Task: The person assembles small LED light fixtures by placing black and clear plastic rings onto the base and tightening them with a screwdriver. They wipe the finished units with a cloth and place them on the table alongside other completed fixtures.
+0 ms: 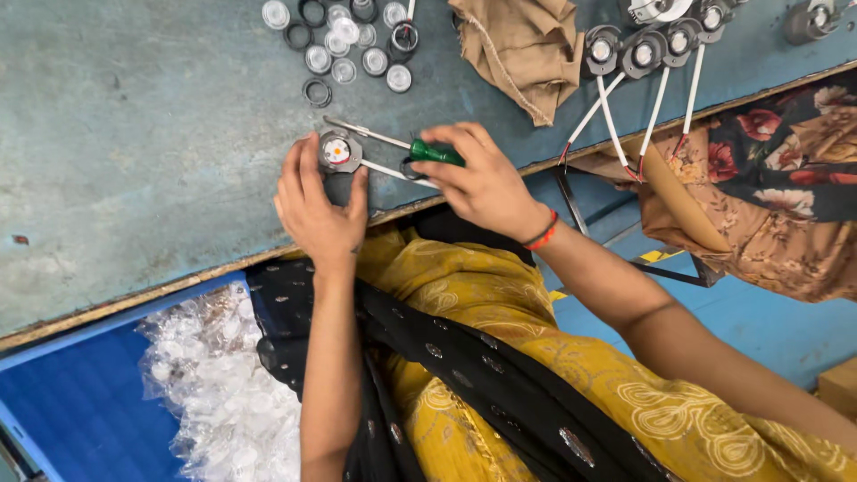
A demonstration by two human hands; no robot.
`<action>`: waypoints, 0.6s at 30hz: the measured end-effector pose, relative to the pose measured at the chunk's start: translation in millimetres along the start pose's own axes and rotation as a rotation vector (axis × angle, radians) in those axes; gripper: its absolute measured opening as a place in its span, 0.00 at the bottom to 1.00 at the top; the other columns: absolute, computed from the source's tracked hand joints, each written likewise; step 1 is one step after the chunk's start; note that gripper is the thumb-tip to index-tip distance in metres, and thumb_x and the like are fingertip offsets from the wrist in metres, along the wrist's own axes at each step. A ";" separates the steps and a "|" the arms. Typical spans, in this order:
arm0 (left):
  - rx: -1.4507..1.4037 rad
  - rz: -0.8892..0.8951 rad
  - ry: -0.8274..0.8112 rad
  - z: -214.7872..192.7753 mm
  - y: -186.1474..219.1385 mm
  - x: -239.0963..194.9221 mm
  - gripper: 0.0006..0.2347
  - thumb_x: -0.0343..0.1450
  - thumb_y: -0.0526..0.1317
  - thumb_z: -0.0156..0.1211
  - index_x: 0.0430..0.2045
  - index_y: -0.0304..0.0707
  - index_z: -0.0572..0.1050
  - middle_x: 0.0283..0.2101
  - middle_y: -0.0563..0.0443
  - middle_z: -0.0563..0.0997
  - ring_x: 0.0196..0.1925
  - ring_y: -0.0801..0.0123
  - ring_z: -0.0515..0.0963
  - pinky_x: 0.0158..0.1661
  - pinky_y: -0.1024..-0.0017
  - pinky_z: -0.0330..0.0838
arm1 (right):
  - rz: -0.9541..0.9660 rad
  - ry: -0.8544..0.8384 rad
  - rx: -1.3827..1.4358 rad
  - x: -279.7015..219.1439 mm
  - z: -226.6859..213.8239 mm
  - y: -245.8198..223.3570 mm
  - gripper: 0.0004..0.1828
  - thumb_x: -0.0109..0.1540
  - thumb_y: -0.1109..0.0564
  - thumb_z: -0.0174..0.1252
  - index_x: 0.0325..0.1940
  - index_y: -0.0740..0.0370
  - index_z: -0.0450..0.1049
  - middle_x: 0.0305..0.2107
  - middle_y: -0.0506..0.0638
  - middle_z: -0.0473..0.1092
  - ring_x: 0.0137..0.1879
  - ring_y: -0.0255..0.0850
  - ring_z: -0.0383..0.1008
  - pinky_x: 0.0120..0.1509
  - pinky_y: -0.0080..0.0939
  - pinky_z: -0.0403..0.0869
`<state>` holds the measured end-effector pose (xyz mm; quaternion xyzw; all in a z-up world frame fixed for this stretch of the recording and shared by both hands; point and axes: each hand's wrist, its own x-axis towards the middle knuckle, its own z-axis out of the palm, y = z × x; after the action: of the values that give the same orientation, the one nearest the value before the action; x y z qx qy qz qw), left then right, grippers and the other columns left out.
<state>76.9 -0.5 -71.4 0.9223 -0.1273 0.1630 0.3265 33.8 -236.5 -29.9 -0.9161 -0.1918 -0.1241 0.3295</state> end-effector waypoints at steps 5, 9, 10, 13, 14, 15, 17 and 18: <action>-0.044 0.046 -0.064 -9.0 -2.3 0.4 0.32 0.66 0.46 0.77 0.65 0.39 0.69 0.63 0.45 0.74 0.55 0.52 0.76 0.57 0.58 0.68 | -0.044 -0.062 -0.066 8.0 10.9 1.1 0.11 0.61 0.56 0.69 0.46 0.59 0.80 0.59 0.53 0.67 0.64 0.54 0.65 0.66 0.53 0.70; -0.029 0.045 -0.059 -9.2 -2.6 11.2 0.31 0.65 0.44 0.79 0.63 0.42 0.71 0.60 0.49 0.78 0.53 0.55 0.76 0.55 0.60 0.69 | 0.050 -0.015 0.173 10.9 11.0 13.9 0.07 0.64 0.61 0.66 0.46 0.63 0.78 0.61 0.54 0.67 0.67 0.52 0.67 0.68 0.49 0.71; -0.052 0.016 -0.101 -10.5 -3.8 11.8 0.31 0.64 0.44 0.79 0.62 0.42 0.72 0.59 0.50 0.79 0.50 0.56 0.76 0.53 0.60 0.69 | 0.103 0.009 0.292 11.7 9.7 19.6 0.06 0.66 0.62 0.65 0.47 0.64 0.77 0.62 0.54 0.67 0.69 0.52 0.68 0.69 0.47 0.72; -0.101 0.000 -0.175 -16.0 -8.4 12.8 0.30 0.62 0.44 0.79 0.59 0.44 0.74 0.57 0.53 0.81 0.45 0.58 0.75 0.51 0.61 0.70 | 0.125 0.172 0.061 25.7 5.9 44.3 0.08 0.67 0.63 0.66 0.50 0.65 0.77 0.59 0.52 0.69 0.61 0.48 0.73 0.64 0.44 0.74; -0.106 0.041 -0.170 -16.8 -8.7 12.2 0.30 0.61 0.45 0.79 0.58 0.45 0.75 0.56 0.54 0.82 0.46 0.58 0.75 0.52 0.62 0.70 | 0.190 0.174 0.113 30.7 5.2 51.5 0.09 0.68 0.63 0.65 0.52 0.65 0.78 0.58 0.54 0.70 0.58 0.46 0.75 0.60 0.42 0.74; -0.112 0.082 -0.164 -17.8 -8.5 10.7 0.30 0.60 0.45 0.80 0.57 0.46 0.76 0.55 0.55 0.82 0.46 0.58 0.75 0.52 0.62 0.70 | 0.255 0.176 0.167 32.9 4.9 55.3 0.10 0.69 0.63 0.65 0.54 0.65 0.78 0.57 0.55 0.70 0.55 0.45 0.76 0.55 0.40 0.75; -0.072 0.080 -0.168 -17.4 -8.3 11.4 0.32 0.59 0.47 0.80 0.58 0.44 0.75 0.52 0.54 0.82 0.47 0.57 0.75 0.51 0.61 0.69 | 0.238 0.194 0.242 37.5 4.1 57.7 0.14 0.68 0.63 0.64 0.58 0.66 0.76 0.58 0.55 0.69 0.53 0.44 0.75 0.54 0.37 0.76; -0.051 0.074 -0.174 -17.6 -8.1 9.5 0.33 0.58 0.48 0.80 0.59 0.43 0.75 0.50 0.54 0.81 0.47 0.57 0.75 0.50 0.60 0.69 | 0.233 0.198 0.283 35.6 5.6 54.3 0.16 0.68 0.63 0.64 0.60 0.66 0.75 0.58 0.55 0.69 0.52 0.43 0.75 0.53 0.36 0.77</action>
<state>84.5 15.7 -59.4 0.9189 -0.1933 0.0912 0.3314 89.8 -261.8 -51.7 -0.8600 -0.0665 -0.1465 0.4843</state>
